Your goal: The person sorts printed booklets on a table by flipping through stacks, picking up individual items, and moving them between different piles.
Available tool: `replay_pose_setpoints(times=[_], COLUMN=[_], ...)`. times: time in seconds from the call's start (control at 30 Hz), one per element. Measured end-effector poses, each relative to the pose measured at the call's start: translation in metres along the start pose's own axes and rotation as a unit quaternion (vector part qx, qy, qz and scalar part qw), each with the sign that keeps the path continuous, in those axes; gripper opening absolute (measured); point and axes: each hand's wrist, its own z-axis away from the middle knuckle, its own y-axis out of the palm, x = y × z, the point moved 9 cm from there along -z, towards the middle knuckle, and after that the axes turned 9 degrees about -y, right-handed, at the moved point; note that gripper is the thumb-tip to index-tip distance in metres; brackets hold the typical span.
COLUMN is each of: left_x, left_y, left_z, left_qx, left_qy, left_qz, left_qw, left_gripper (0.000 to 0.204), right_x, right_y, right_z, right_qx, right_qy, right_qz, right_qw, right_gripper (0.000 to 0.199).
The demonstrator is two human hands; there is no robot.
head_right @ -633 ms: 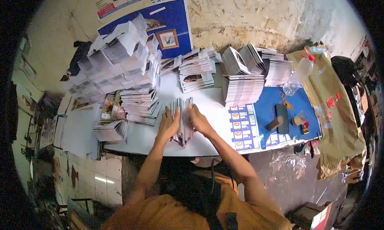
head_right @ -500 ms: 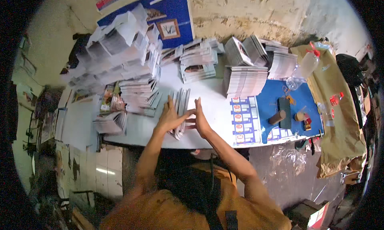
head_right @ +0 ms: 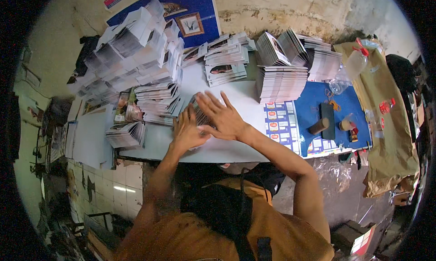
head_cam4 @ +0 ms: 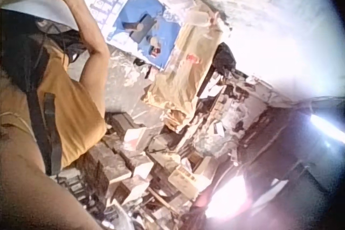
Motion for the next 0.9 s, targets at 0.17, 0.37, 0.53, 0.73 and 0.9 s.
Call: replay_pose_setpoints(times=[0.17,0.37,0.53,0.73,0.9], left_x=[-0.007,0.034,0.024,-0.043,-0.034], left_y=[-0.001,0.008,-0.009,-0.053,0.024], left_z=[-0.008,-0.037,-0.037,0.007,0.016], left_qx=[-0.005,0.065,0.037,-0.020,0.052], left_qy=[0.019,-0.100,-0.070,0.135,0.148], left_qz=[0.000,0.019,0.206,0.490,0.556], left_qw=[1.000,0.993,0.975,0.861,0.816], left_gripper=[0.123,0.099,0.064,0.089,0.121], right_x=[-0.032,-0.074,-0.097,-0.049,-0.047], right_y=[0.051,0.005,0.074,0.025,0.048], right_z=[-0.001,0.019,0.124,0.084,0.111], right_qx=[0.099,-0.172,-0.333,-0.238,-0.197], right_qy=[0.018,0.180,0.383,0.287,0.356], right_qz=[-0.006,-0.282,-0.366,-0.576,-0.510], right_qw=[0.995,0.927,0.780,0.727,0.758], right_gripper=[0.069,0.052,0.089,0.036,0.047])
